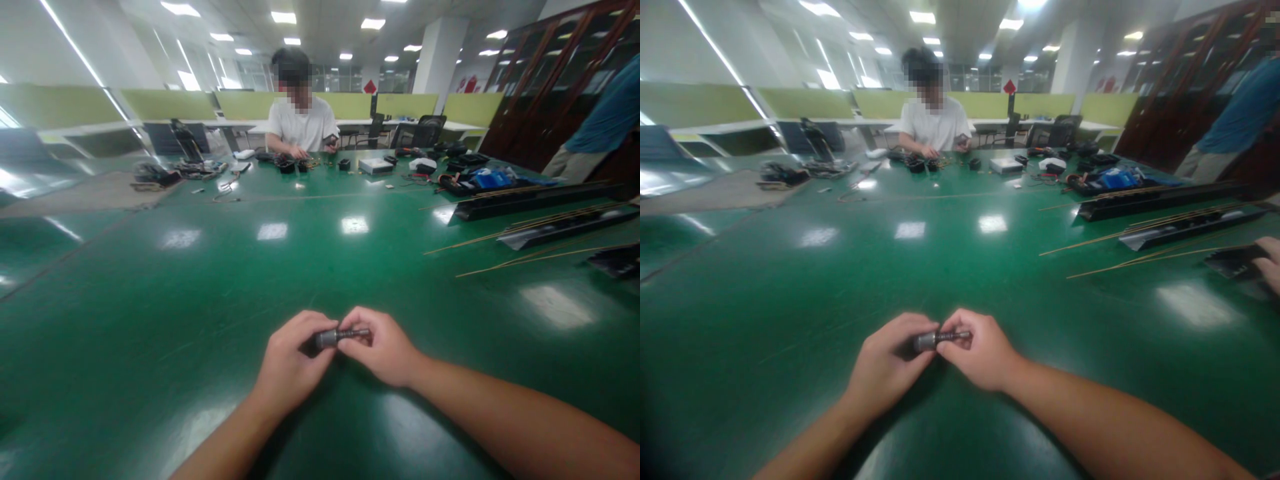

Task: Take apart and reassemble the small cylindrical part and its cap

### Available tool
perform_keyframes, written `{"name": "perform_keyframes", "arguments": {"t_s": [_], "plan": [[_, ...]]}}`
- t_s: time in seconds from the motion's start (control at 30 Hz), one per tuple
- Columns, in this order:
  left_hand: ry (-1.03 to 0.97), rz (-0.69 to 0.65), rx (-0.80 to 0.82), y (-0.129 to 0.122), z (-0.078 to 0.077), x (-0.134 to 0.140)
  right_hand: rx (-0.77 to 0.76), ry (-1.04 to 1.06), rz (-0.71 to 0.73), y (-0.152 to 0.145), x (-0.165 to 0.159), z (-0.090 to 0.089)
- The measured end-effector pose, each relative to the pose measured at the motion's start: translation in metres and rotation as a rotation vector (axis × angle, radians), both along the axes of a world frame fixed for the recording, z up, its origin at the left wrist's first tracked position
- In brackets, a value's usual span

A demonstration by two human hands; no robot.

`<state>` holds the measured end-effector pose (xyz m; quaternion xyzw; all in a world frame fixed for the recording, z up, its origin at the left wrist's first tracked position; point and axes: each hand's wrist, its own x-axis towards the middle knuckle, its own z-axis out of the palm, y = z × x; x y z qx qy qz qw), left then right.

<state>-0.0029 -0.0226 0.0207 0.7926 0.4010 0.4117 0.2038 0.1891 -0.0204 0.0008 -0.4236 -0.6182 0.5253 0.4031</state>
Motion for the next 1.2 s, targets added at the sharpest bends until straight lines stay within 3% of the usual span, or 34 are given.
{"name": "perform_keyframes", "arguments": {"t_s": [1.2], "plan": [[0.006,0.017,0.014,0.0021,-0.0032,-0.0019,-0.029,0.081,0.008,0.002,-0.0008,-0.0016]]}}
